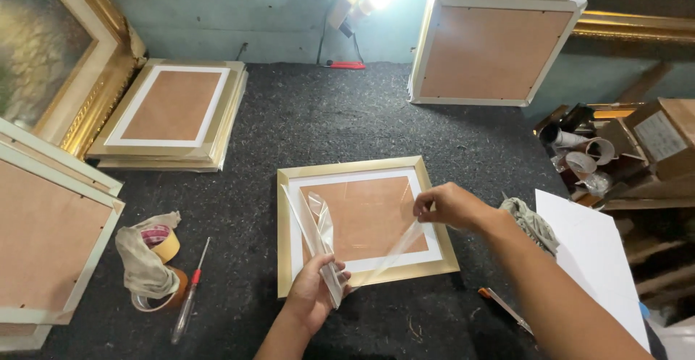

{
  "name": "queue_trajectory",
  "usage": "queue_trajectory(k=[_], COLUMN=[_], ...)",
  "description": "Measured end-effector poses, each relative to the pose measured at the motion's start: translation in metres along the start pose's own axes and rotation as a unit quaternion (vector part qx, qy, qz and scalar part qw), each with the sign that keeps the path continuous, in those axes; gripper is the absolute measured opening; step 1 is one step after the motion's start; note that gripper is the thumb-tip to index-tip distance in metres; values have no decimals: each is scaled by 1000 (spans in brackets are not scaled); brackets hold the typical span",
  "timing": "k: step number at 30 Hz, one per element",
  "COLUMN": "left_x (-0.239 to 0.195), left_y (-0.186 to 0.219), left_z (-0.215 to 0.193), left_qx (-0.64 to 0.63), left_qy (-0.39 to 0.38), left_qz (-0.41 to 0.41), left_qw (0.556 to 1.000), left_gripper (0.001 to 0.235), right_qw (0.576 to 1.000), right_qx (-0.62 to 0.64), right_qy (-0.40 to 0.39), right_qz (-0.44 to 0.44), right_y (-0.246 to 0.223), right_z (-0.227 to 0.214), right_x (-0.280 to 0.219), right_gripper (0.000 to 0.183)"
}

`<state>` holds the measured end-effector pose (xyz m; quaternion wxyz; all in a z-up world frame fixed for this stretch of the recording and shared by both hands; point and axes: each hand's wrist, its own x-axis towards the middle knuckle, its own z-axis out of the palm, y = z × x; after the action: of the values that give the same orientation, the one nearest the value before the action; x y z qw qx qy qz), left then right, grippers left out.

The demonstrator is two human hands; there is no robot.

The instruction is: A person cleans a picture frame by wiping it with a cloth and then removing thin strips of adhesive or protective material from the edges.

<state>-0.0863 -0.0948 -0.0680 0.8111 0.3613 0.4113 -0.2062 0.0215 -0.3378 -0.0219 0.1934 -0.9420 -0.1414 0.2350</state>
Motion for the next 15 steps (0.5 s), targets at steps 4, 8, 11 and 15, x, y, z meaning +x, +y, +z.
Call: queue_trajectory(k=[4,8,11,15], left_x=[7,4,18,28], left_y=[0,0,-7,-15], left_z=[-5,-5,-8,-5], left_qx=[-20,-22,-39,-34], left_qy=[-6,2,-24,-41], left_qz=[-1,0,10,13], left_qw=[1000,1000,999,998], left_gripper=[15,20,16,6], right_qw=[995,962,927,901], right_qx=[-19,26,119,198], right_qy=[95,270,355,381], right_qz=[-1,24,37,62], right_y=[-25,-38,-38,-55], right_z=[-36,-65,-74,-64], right_x=[6,7,8,-9], right_gripper=[8,15,14,17])
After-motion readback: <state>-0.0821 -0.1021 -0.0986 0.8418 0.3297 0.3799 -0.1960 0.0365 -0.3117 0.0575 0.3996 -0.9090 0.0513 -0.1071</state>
